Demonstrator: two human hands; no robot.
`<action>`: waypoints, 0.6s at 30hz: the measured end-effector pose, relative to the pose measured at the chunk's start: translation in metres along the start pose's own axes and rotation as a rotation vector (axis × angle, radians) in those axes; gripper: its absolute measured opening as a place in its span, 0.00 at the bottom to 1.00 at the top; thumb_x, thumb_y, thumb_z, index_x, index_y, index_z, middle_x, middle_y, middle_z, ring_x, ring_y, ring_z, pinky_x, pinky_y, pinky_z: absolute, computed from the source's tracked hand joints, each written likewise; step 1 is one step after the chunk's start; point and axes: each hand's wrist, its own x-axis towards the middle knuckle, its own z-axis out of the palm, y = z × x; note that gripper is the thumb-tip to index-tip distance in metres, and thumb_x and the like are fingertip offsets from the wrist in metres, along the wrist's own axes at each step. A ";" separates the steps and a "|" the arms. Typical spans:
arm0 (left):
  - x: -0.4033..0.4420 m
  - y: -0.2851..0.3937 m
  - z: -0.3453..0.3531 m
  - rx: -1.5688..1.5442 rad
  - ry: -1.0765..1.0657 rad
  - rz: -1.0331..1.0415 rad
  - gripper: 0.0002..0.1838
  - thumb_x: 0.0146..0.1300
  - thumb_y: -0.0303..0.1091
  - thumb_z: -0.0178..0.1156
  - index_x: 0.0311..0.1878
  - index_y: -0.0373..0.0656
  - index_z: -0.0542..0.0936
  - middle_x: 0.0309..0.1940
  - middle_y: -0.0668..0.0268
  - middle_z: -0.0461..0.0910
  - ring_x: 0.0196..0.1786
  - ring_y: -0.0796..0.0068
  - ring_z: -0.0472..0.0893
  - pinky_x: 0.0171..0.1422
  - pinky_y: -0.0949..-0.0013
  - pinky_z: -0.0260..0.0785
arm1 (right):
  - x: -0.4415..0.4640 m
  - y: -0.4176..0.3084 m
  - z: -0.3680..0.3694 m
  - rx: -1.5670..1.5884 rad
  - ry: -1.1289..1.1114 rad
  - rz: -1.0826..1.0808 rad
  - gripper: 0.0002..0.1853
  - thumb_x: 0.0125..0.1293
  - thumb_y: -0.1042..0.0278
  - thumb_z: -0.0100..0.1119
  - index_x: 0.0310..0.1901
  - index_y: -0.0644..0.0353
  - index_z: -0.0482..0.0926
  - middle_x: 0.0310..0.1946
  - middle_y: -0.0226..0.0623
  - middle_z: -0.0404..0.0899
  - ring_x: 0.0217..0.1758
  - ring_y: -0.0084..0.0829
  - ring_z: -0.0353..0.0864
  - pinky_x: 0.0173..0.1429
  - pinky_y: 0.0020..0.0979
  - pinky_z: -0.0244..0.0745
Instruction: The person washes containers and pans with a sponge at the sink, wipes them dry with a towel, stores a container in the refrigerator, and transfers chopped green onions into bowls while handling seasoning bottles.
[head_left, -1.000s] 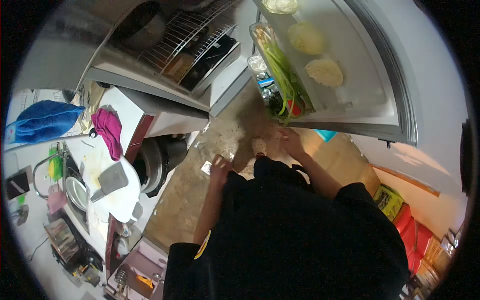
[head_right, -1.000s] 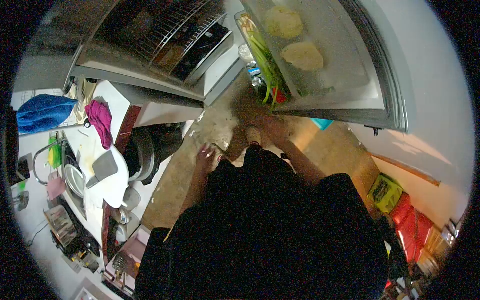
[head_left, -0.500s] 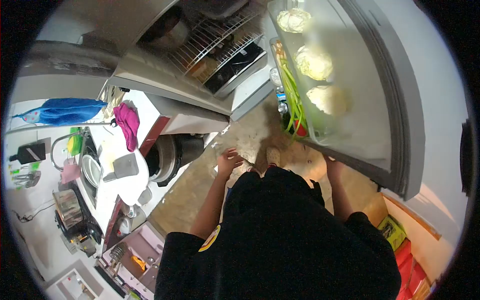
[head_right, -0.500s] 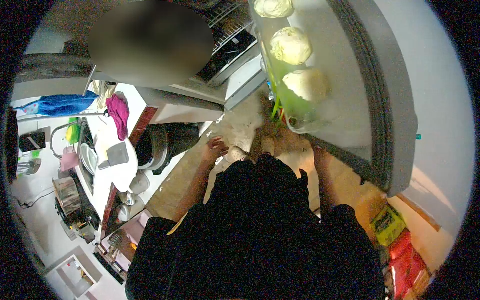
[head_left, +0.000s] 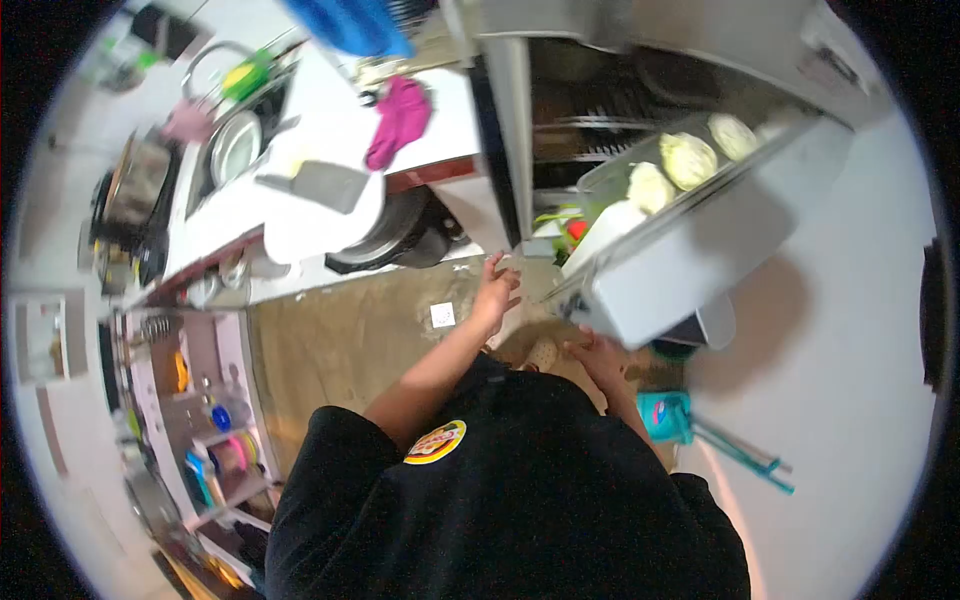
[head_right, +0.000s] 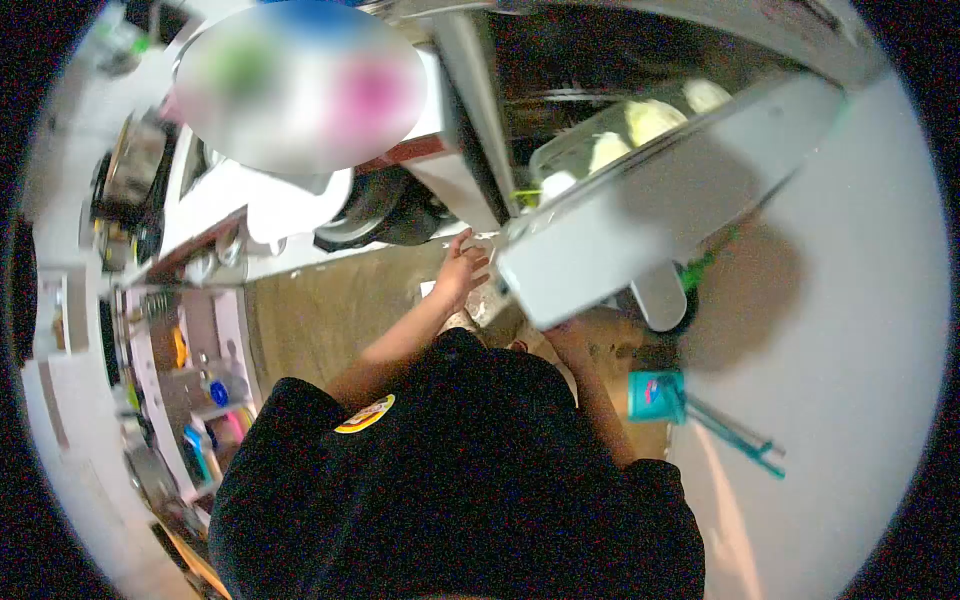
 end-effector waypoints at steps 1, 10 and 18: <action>0.002 0.005 -0.019 -0.027 0.023 0.043 0.31 0.62 0.34 0.51 0.66 0.59 0.53 0.58 0.60 0.63 0.60 0.56 0.64 0.60 0.51 0.61 | 0.015 -0.012 0.006 0.109 -0.022 -0.009 0.39 0.55 0.63 0.66 0.66 0.59 0.55 0.52 0.49 0.71 0.42 0.30 0.77 0.46 0.30 0.73; -0.066 -0.021 -0.175 -0.359 0.175 -0.033 0.20 0.62 0.31 0.51 0.58 0.53 0.67 0.47 0.67 0.74 0.45 0.74 0.74 0.48 0.67 0.67 | 0.124 -0.140 0.094 0.072 -0.093 0.041 0.32 0.60 0.66 0.55 0.66 0.54 0.57 0.50 0.39 0.71 0.45 0.29 0.75 0.43 0.36 0.75; -0.133 0.018 -0.373 -0.613 0.355 0.165 0.17 0.61 0.30 0.51 0.54 0.47 0.72 0.35 0.74 0.75 0.35 0.84 0.74 0.35 0.80 0.65 | 0.094 -0.211 0.334 -0.284 -0.932 0.079 0.18 0.64 0.62 0.52 0.54 0.57 0.72 0.37 0.25 0.77 0.36 0.20 0.74 0.40 0.23 0.73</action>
